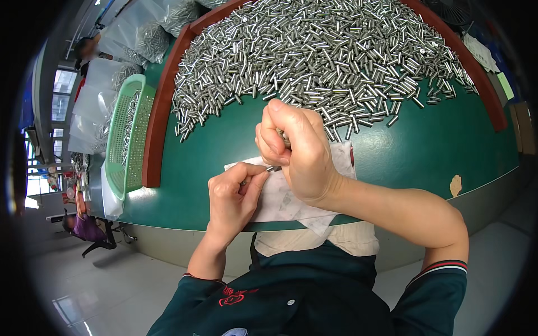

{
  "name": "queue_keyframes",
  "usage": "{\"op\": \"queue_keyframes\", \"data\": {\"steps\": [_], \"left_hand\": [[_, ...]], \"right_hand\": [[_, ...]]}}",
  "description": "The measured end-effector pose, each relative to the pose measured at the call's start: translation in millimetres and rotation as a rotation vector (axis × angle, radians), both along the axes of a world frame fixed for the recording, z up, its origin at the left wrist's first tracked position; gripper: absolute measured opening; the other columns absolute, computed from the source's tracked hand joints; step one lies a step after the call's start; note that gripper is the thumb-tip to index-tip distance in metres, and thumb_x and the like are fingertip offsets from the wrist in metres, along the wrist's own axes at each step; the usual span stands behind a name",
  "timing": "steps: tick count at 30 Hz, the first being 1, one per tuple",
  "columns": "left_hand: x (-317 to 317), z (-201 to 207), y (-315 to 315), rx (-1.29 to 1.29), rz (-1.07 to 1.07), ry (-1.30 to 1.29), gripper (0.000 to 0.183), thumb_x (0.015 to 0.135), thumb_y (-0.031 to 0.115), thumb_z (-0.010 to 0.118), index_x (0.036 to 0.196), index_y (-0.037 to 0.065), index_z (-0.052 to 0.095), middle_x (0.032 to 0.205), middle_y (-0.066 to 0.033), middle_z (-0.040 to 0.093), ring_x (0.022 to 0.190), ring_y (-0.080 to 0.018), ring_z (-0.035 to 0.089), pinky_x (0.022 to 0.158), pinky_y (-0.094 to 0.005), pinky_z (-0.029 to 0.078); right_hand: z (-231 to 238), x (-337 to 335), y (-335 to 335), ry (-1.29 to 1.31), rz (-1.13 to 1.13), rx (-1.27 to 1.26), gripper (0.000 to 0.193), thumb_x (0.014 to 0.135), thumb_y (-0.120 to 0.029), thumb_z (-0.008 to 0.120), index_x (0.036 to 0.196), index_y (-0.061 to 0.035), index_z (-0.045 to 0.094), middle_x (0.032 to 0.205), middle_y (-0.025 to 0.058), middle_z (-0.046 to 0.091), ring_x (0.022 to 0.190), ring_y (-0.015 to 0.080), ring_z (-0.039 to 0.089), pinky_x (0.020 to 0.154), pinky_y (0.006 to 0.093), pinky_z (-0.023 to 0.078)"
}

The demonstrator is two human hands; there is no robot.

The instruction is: Sorting and inspecting small cylindrical metal components at a workbench.

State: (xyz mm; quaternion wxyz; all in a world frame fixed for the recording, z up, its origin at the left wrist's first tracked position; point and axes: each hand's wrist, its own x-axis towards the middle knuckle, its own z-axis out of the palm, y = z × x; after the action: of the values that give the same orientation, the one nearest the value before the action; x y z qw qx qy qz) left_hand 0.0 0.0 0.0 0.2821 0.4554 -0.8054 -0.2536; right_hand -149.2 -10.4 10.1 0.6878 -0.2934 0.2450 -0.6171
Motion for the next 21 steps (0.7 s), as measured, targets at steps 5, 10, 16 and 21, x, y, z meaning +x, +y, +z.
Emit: {"op": "queue_keyframes", "data": {"steps": [5,10,16,21], "left_hand": [[1,1,-2,0.068,-0.028,-0.003,0.008,0.07,-0.002,0.06,0.069,0.0,0.053,0.054,-0.0124,0.051,0.044,-0.0256,0.049,0.042,-0.0322,0.038],[-1,2,-2,0.035,-0.037,-0.013,0.008,0.07,-0.002,0.06,0.068,0.0,0.053,0.053,-0.0127,0.05,0.044,-0.0269,0.05,0.042,-0.033,0.038],[-2,1,-2,0.01,-0.024,-0.009,0.008,0.071,0.0,0.061,0.07,-0.001,0.054,0.054,-0.0124,0.051,0.044,-0.0241,0.05,0.043,-0.0317,0.039],[10,4,-7,0.463,0.163,0.445,0.003,0.079,0.003,0.057,0.077,0.001,0.057,0.06,0.0037,0.047,0.05,-0.0045,0.039,0.045,-0.0192,0.032]], "right_hand": [[-4,2,3,-0.061,-0.024,-0.019,0.037,0.086,-0.021,0.034,0.052,-0.0075,0.03,0.047,-0.0018,0.025,0.045,0.0073,0.022,0.044,0.0237,0.019],[0,9,8,0.089,-0.073,-0.072,0.037,0.086,-0.021,0.033,0.051,-0.0084,0.029,0.046,-0.0014,0.026,0.045,0.0083,0.022,0.045,0.0242,0.021],[2,12,3,0.219,-0.122,-0.129,0.039,0.087,-0.023,0.032,0.05,-0.0104,0.028,0.043,-0.0014,0.024,0.042,0.0095,0.021,0.045,0.0249,0.02],[22,-44,-31,-0.165,0.011,-0.141,0.041,0.089,-0.028,0.03,0.051,-0.0139,0.026,0.042,-0.0051,0.02,0.039,0.0081,0.015,0.04,0.0246,0.016]]}}
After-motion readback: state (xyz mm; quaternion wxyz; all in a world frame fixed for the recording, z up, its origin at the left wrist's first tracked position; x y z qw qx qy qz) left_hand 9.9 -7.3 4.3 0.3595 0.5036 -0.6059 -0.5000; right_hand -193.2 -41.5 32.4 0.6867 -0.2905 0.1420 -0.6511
